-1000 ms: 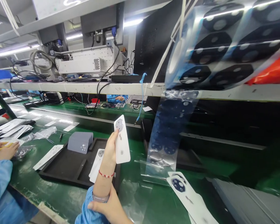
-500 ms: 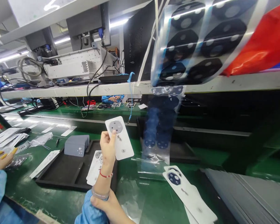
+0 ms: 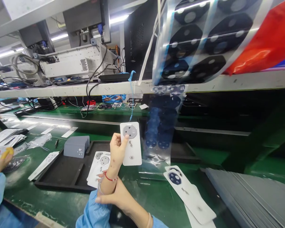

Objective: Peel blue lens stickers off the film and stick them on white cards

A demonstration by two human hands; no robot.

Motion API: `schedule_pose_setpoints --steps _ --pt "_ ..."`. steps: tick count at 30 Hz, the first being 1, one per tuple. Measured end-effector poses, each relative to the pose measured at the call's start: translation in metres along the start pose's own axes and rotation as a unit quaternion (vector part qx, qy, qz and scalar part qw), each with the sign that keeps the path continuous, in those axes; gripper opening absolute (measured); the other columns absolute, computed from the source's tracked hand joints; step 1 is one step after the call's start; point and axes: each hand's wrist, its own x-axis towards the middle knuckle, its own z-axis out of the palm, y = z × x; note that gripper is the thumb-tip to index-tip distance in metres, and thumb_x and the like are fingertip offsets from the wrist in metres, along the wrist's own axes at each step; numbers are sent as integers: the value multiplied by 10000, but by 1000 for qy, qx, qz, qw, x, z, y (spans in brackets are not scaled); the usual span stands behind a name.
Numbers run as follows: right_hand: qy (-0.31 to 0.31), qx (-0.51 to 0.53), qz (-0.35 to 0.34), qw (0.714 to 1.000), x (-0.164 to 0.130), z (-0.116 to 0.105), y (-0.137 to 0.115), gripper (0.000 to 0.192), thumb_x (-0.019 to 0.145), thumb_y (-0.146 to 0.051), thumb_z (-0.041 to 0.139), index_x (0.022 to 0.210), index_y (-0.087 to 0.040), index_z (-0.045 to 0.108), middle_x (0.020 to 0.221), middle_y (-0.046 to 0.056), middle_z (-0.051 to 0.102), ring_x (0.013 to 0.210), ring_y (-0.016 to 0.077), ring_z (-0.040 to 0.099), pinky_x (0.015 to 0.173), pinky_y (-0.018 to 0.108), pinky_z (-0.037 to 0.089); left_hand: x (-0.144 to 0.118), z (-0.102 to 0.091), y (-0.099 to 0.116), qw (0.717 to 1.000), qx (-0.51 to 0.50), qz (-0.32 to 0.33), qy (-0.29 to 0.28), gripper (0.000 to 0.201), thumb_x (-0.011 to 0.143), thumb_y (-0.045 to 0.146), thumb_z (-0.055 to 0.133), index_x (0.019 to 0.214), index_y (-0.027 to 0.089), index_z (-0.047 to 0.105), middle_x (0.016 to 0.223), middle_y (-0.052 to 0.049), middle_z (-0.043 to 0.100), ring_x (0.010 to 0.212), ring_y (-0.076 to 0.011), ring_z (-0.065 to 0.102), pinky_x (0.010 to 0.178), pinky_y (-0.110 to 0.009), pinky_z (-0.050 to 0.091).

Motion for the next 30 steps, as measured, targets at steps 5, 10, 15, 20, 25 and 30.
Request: schedule_pose_setpoints --steps 5,10,15,20,25,30 --pt "-6 37 -52 998 -1 -6 -4 723 508 -267 919 1155 -174 611 1223 113 683 1165 297 621 1060 465 431 0 -5 0 999 -11 -5 30 335 777 454 745 810 197 532 718 18 648 609 -121 620 547 -209 476" --pt "50 96 -76 991 2 -15 -39 565 589 -340 890 1074 -144 676 1156 125 720 1166 304 625 1108 468 385 -4 5 -5 998 -41 -48 16 365 739 460 776 787 196 529 702 22 652 584 -113 608 535 -206 468" --pt "49 97 -84 991 2 -20 -53 564 640 -363 860 1135 -155 686 1195 103 709 1197 289 603 1145 450 337 -4 12 -16 991 -78 -101 23 409 669 455 827 770 189 533 693 16 666 564 -111 605 524 -209 470" --pt "-1 68 34 997 1 -24 -42 732 512 -225 927 1179 -162 632 1210 103 700 1216 301 594 1087 449 410 1 4 -20 978 -103 -165 73 418 675 465 805 774 198 500 654 23 644 526 -106 582 490 -206 448" --pt "-29 46 85 995 3 -27 -32 716 508 -259 934 1139 -149 613 1137 108 722 1157 295 635 1064 446 431 6 -5 -21 969 -112 -187 113 436 660 492 797 794 193 509 663 16 643 528 -122 605 487 -220 451" --pt "-29 -31 84 996 1 -50 -58 967 465 -257 956 1317 -172 506 1255 144 652 1241 297 575 1099 451 400 7 -6 -17 982 -98 -126 96 465 642 501 821 819 206 509 643 36 659 521 -121 612 488 -205 448"
